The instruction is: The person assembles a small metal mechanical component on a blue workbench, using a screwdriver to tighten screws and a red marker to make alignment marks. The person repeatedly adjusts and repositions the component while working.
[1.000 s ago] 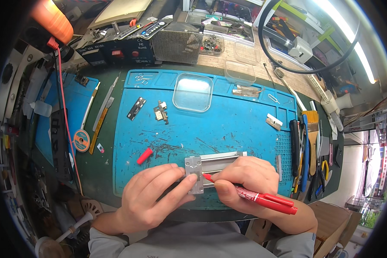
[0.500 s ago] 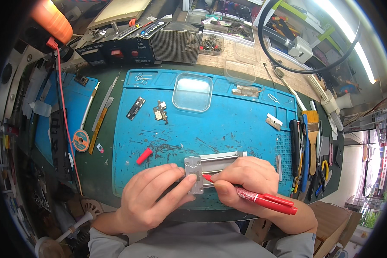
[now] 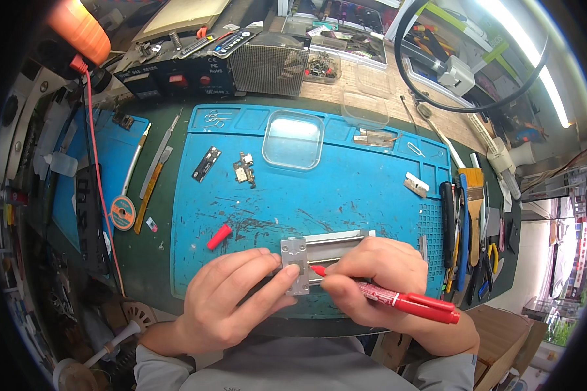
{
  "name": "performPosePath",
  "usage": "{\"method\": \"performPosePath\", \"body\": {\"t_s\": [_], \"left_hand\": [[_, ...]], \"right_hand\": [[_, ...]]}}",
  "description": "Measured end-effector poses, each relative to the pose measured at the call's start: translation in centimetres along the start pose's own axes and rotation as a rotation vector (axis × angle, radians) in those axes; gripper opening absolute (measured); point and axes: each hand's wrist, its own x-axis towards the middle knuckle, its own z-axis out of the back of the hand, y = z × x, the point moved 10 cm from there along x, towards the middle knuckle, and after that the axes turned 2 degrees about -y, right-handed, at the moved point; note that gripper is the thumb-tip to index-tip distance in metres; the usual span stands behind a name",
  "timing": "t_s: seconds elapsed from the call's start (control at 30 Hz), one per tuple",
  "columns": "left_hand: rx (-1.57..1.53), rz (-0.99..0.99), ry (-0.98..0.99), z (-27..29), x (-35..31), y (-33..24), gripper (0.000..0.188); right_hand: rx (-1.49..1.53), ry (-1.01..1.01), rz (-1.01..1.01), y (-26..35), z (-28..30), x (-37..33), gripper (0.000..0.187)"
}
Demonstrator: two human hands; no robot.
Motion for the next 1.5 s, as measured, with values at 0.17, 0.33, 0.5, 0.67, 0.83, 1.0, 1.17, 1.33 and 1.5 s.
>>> {"method": "performPosePath", "body": {"t_s": [0.17, 0.33, 0.5, 0.67, 0.83, 1.0, 1.17, 1.33, 1.5], "left_hand": [[0.003, -0.004, -0.005, 0.04, -0.05, -0.04, 0.049], [-0.001, -0.005, -0.003, 0.02, 0.00, -0.02, 0.048], [0.004, -0.001, -0.001, -0.03, -0.10, 0.00, 0.048], [0.004, -0.001, 0.000, -0.08, -0.15, 0.01, 0.048], [0.005, -0.006, -0.003, -0.02, -0.06, -0.01, 0.048], [0.010, -0.005, -0.004, 0.00, 0.02, -0.05, 0.047], [0.003, -0.004, -0.007, -0.02, 0.01, -0.03, 0.047], [0.005, -0.009, -0.003, 0.00, 0.10, -0.06, 0.047], [0.006, -0.004, 0.002, -0.01, 0.10, -0.08, 0.047]], "right_hand": [[-0.019, 0.068, 0.031, -0.13, -0.43, -0.58, 0.016], [0.004, 0.063, 0.041, -0.18, -0.54, -0.60, 0.016], [-0.014, 0.070, 0.050, -0.13, -0.60, -0.60, 0.016], [-0.025, 0.068, 0.057, -0.09, -0.64, -0.60, 0.015], [-0.030, 0.064, 0.060, -0.07, -0.65, -0.64, 0.015], [-0.032, 0.063, 0.067, -0.05, -0.67, -0.60, 0.015], [-0.036, 0.056, 0.068, -0.05, -0.65, -0.62, 0.016], [-0.046, 0.056, 0.081, 0.03, -0.62, -0.65, 0.016], [-0.036, 0.040, 0.070, -0.13, -0.58, -0.69, 0.015]]}}
